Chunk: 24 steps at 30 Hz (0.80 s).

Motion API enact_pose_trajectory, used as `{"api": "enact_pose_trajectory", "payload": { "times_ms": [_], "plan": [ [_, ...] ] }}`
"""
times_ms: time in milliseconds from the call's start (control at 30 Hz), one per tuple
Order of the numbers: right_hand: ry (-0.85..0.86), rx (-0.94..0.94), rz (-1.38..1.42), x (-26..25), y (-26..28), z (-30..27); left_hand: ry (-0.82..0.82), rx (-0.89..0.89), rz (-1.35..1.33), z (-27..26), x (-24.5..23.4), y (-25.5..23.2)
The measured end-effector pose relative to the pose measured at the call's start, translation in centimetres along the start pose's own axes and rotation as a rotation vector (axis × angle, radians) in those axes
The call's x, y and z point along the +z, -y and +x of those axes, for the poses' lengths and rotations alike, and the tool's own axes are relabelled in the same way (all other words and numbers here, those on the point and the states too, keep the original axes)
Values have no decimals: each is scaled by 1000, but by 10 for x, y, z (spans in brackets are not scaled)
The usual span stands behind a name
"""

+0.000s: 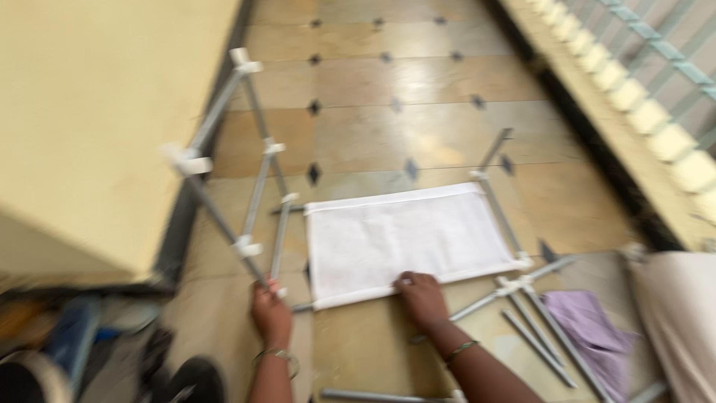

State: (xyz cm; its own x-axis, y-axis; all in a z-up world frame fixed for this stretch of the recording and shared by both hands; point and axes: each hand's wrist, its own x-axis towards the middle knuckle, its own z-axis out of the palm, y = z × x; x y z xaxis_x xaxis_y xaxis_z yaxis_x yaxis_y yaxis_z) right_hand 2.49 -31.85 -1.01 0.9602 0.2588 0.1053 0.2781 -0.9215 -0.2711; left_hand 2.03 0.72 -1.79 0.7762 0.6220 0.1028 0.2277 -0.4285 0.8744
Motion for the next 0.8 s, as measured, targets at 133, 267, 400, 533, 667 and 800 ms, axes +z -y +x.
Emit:
{"api": "enact_pose_trajectory", "payload": {
  "times_ms": [133,267,400,533,667,800],
  "plan": [
    [33,79,37,-20,11,-6,8,50,-9,-10,-9,-34],
    [7,171,149,-45,-11,9,67,53,-56,-11,-12,-72],
    [-464,487,189,-43,-81,2,117,141,-100,-19,-2,-89],
    [-372,1205,112,-60,-188,-33,172,105,-100,-27,7,-96],
    [-202,1552,145,-83,-252,-94,204,172,-192,-33,14,-108],
    [-48,1645,133,-68,-261,-115,198,197,-196,-39,21,-113]
  ]
}}
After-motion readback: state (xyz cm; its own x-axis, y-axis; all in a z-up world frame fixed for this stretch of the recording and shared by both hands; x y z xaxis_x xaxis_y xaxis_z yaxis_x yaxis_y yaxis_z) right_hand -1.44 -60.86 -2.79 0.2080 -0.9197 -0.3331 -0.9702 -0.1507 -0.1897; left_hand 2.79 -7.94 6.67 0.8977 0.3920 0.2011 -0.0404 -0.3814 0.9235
